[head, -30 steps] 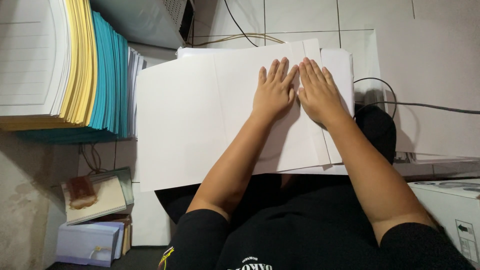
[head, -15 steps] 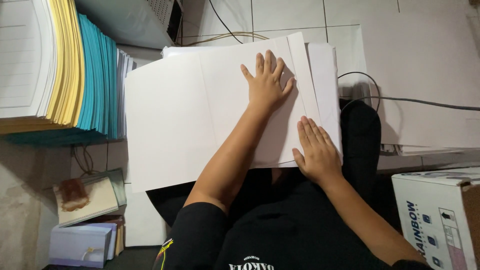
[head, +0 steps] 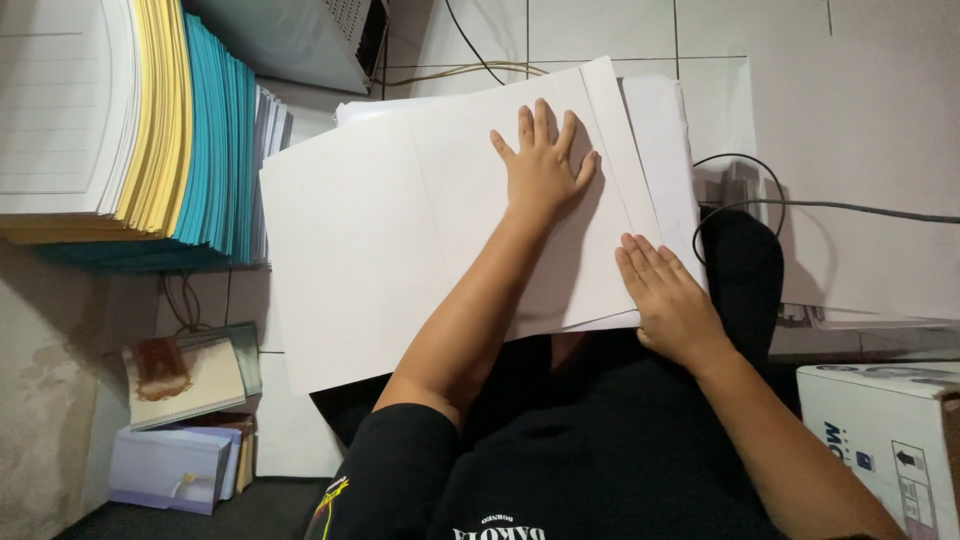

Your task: The person folds large white sheets of paper in half by hand, smoothing the crease with both hands. They repeatedly pick up sheets from a stack, fold them, and place them back down, working on their lap.

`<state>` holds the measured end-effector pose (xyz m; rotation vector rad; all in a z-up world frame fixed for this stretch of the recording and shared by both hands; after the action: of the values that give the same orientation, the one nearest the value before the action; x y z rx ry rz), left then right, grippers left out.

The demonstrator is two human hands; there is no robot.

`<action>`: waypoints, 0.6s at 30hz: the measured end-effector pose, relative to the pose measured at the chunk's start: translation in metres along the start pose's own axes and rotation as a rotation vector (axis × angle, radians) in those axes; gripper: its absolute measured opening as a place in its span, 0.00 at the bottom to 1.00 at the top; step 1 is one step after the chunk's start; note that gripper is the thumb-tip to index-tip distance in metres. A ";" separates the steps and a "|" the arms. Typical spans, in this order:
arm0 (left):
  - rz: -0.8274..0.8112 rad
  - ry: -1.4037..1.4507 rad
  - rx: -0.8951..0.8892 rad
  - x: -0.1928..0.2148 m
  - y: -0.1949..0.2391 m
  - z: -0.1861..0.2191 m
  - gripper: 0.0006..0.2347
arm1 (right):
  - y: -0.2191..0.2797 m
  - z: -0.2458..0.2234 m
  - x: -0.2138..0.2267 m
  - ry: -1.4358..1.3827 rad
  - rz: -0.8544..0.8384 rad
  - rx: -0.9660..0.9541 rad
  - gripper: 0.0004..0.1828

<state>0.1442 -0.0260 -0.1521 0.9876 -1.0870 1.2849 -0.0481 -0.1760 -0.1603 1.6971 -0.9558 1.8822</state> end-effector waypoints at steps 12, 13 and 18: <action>-0.093 0.072 -0.001 -0.006 -0.003 -0.004 0.26 | -0.083 0.045 -0.014 -0.181 -0.264 -0.255 0.37; -0.097 0.077 0.003 -0.006 -0.003 -0.003 0.26 | -0.098 0.054 -0.023 -0.180 -0.271 -0.254 0.37; -0.115 0.101 0.034 -0.005 -0.007 -0.005 0.27 | -0.141 0.079 -0.033 -0.163 -0.058 -0.223 0.34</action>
<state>0.1512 -0.0228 -0.1580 0.9863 -0.9208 1.2490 0.1117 -0.1355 -0.1632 1.7414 -1.1211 1.5553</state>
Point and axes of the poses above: each hand's wrist, its own y-axis away from the middle knuckle, its own x-axis out of the back of the hand, z = x × y, the point moved 6 cm from there along -y, towards the middle knuckle, and after that the axes turned 10 degrees about x, right-handed, at the moved point
